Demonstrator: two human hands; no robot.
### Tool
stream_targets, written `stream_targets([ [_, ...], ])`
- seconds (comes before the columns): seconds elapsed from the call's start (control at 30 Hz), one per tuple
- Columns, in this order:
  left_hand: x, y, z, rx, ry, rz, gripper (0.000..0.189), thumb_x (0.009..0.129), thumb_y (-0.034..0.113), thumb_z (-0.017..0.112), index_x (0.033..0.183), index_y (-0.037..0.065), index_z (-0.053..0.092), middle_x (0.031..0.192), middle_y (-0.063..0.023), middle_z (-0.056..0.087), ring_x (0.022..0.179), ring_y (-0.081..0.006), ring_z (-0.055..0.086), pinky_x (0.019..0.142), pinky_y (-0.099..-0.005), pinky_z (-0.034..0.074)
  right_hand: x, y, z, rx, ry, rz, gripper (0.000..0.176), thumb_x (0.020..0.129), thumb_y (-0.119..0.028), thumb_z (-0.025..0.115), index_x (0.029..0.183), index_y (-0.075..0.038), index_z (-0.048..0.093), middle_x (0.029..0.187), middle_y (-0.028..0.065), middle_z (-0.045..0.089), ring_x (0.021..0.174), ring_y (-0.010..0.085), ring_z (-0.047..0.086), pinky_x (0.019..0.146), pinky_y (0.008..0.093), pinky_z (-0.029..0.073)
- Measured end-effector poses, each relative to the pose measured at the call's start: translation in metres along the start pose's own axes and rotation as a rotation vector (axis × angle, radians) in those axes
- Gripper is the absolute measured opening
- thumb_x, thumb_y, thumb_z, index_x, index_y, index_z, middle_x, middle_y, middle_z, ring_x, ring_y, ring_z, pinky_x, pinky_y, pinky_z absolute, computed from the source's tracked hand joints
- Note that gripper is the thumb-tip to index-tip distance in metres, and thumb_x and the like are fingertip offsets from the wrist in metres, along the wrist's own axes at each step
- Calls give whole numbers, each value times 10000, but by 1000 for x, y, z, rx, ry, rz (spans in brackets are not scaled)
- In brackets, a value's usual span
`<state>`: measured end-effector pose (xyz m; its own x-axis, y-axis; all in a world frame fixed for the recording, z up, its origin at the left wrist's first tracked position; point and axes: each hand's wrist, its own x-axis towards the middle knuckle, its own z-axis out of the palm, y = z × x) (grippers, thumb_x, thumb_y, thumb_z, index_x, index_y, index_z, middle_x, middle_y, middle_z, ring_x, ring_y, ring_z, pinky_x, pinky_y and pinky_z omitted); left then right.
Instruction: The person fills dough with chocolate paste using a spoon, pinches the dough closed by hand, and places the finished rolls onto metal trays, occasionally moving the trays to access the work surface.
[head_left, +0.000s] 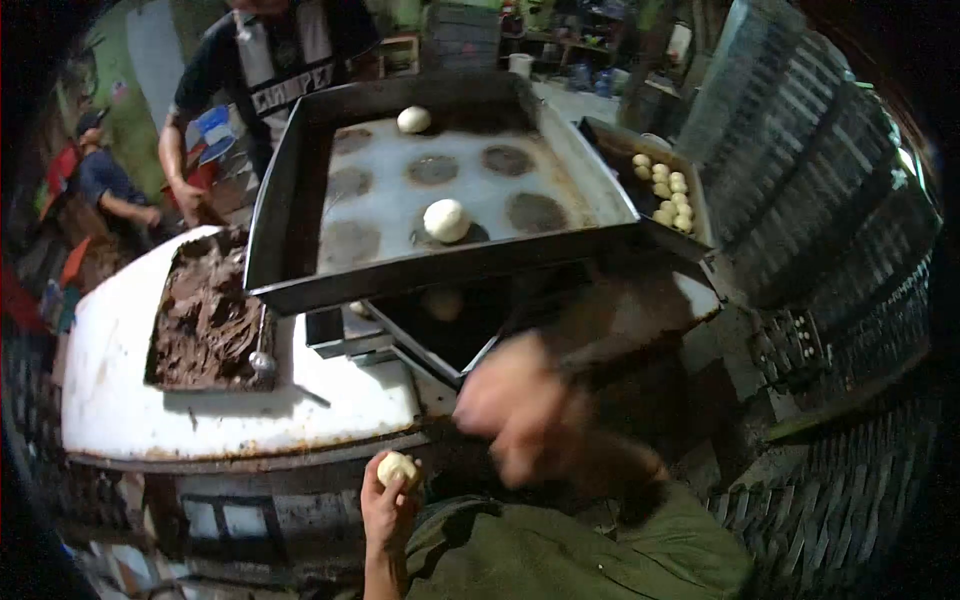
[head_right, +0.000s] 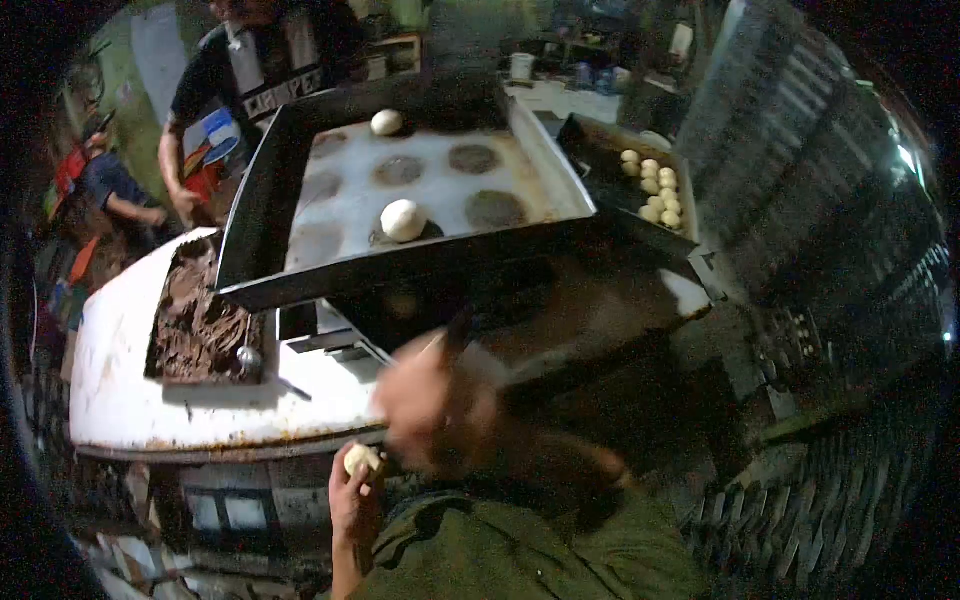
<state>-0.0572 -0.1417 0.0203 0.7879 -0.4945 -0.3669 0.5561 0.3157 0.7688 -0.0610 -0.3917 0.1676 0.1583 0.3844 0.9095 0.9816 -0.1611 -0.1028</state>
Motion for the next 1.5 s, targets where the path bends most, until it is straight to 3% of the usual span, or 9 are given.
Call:
stream_targets([
  [0.13,-9,-23,-17,619,-182,344,435,829,9,503,1255,9,416,1029,-93,555,909,-135,538,794,-273,459,-73,-12,148,-331,-142,489,311,790,-282,594,990,-44,588,1047,80,562,928,194,556,827,349,435],
  [0.27,-27,-2,-35,-123,-99,-490,447,843,44,454,1290,49,436,1087,-87,575,888,-160,560,836,-280,445,-142,12,198,336,424,1131,443,936,-381,395,1005,20,568,1015,105,592,902,176,560,768,316,434],
  [0.6,14,91,-155,-534,-126,-107,532,773,-25,423,1302,6,380,1159,-91,532,1046,-165,528,904,-266,424,-97,165,303,-431,155,1190,535,808,-191,618,1242,-11,364,1165,190,451,1076,305,461,927,393,376],
  [0.8,65,120,-245,-95,134,-9,381,840,97,590,1182,-17,465,1068,-95,577,947,-168,579,812,-303,490,-59,199,365,-672,145,1255,254,826,2,502,1078,10,479,948,185,483,851,316,522,729,387,442],
  [0.93,93,142,-226,349,-283,-5,439,799,-7,563,1217,-10,430,1102,-72,550,963,-133,539,822,-253,448,13,218,383,-668,-15,1020,175,863,-50,498,1032,-51,538,816,161,594,715,331,609,656,414,501],
  [1.23,90,215,-240,-382,-374,-108,563,824,-10,526,1338,15,299,1187,-69,496,1016,-112,504,833,-221,422,52,380,307,-1318,-993,1272,168,812,-88,481,970,-68,532,784,176,630,765,286,652,597,391,520],
  [1.37,91,229,-260,-415,-117,-183,441,864,15,484,1294,-8,384,1187,-92,515,1096,-153,483,939,-265,379,47,388,314,-1178,-1250,1160,116,816,-116,494,885,-61,569,831,164,646,760,269,659,609,373,527],
  [1.47,101,224,-268,-491,53,-34,361,907,56,394,1245,-70,409,1158,-144,535,1074,-192,513,944,-302,390,39,380,289,-558,-864,1134,238,837,-129,494,1021,-13,590,819,130,649,773,203,648,637,308,500],
  [1.5,107,224,-270,-538,63,14,361,913,73,377,1241,-76,405,1165,-149,529,1083,-198,507,951,-308,384,40,372,288,-89,-546,1532,285,852,-117,500,1112,-20,561,736,63,611,678,114,578,594,269,455],
])
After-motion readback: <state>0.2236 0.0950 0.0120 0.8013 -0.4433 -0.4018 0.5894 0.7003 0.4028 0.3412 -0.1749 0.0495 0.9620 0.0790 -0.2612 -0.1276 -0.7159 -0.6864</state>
